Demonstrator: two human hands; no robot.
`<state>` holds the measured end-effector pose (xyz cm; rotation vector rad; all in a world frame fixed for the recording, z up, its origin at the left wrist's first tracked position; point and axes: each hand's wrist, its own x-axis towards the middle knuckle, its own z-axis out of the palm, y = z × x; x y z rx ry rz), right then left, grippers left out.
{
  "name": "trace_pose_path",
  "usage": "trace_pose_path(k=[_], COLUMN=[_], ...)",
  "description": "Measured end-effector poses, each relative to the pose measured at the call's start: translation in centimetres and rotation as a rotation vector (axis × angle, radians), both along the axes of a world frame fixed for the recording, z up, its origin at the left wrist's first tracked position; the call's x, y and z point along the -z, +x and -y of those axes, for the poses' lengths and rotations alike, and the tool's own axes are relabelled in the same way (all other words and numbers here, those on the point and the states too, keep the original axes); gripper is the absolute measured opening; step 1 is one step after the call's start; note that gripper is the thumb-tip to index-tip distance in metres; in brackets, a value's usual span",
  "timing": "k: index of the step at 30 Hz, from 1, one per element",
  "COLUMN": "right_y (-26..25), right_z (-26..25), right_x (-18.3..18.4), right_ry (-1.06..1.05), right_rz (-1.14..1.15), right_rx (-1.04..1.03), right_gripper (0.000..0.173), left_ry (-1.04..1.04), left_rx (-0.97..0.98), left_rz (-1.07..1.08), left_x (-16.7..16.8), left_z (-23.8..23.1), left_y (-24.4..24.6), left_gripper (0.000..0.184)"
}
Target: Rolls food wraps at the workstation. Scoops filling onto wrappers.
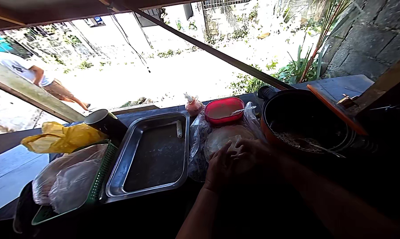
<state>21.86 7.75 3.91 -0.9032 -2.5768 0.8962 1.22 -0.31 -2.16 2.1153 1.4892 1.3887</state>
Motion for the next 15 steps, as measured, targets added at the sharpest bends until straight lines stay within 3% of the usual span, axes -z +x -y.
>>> trace_pose_path(k=[2, 5, 10, 15], right_y=[0.1, 0.2, 0.0, -0.1], right_z=[-0.1, -0.1, 0.0, 0.0], right_x=[0.0, 0.0, 0.0, -0.3], right_ry=[0.005, 0.020, 0.023, 0.005], right_rz=[0.022, 0.038, 0.034, 0.036], right_rx=[-0.009, -0.014, -0.006, -0.008], right_gripper=[0.031, 0.030, 0.029, 0.030], left_ry=[0.011, -0.112, -0.372, -0.497], left_rx=[-0.009, -0.084, 0.016, 0.195], left_rz=[0.052, -0.085, -0.366, -0.410], left_x=[-0.7, -2.5, -5.3, -7.5], left_z=[0.0, -0.4, -1.9, -3.8], left_y=[-0.7, -2.5, -4.1, -3.7], left_gripper=[0.049, 0.049, 0.056, 0.051])
